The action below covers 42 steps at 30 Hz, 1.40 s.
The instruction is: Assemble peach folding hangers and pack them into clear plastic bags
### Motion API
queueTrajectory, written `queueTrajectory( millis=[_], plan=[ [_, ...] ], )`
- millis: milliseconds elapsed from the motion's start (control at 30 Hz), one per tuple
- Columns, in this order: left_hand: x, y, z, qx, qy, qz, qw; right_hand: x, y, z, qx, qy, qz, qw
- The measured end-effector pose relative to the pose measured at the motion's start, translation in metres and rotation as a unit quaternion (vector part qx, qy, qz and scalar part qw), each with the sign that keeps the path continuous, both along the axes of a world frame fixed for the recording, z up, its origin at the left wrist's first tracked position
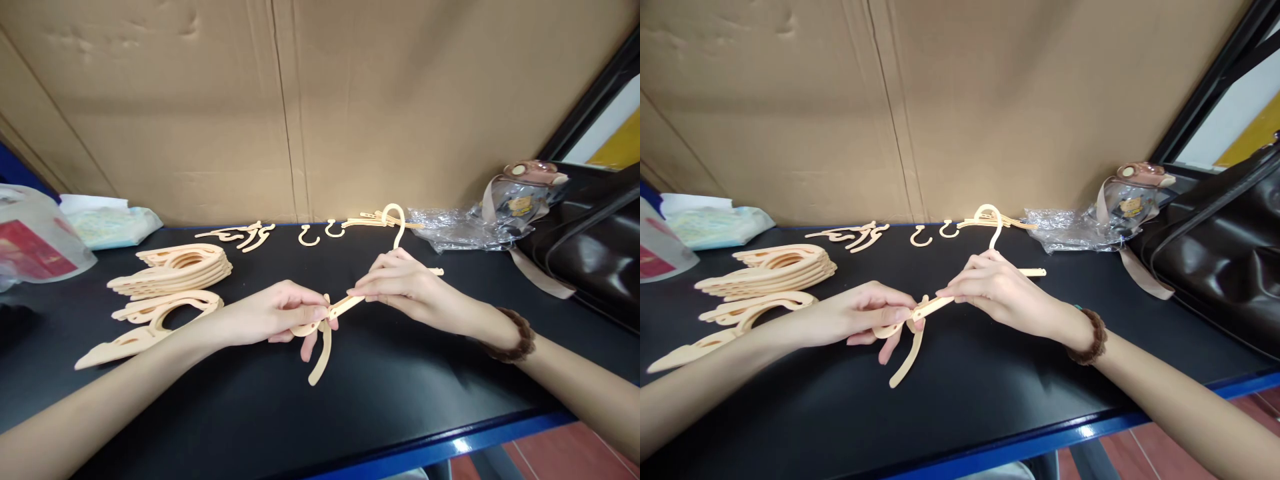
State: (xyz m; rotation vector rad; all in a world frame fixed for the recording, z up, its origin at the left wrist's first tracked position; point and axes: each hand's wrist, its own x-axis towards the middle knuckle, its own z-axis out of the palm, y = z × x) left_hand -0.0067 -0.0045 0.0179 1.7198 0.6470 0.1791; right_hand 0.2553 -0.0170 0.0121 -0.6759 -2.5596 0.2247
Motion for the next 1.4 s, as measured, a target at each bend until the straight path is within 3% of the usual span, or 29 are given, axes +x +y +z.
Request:
queueTrajectory(
  millis=[600, 767, 933, 1033, 1167, 1400],
  plan=[
    [0.006, -0.003, -0.014, 0.110, 0.024, 0.039, 0.993, 0.002, -0.004, 0.000, -0.005, -0.053, 0.003, 0.999],
    [0.006, -0.004, -0.006, 0.145, 0.019, 0.063, 0.987, 0.001, 0.000, -0.002, -0.063, -0.003, 0.000, 0.998],
    [0.006, -0.009, 0.005, 0.200, 0.052, 0.061, 0.977, 0.000, 0.002, -0.003, -0.050, 0.002, -0.007, 0.999],
    [0.008, -0.013, 0.008, 0.280, 0.113, 0.081, 0.950, -0.003, -0.001, -0.003, -0.031, -0.003, -0.020, 0.999],
    [0.011, -0.016, 0.007, 0.418, 0.210, 0.106, 0.877, -0.008, -0.007, -0.001, -0.003, -0.010, -0.032, 0.999],
    [0.011, -0.017, 0.003, 0.500, 0.269, 0.086, 0.819, -0.011, -0.010, -0.002, 0.027, -0.034, -0.044, 0.998]
  ],
)
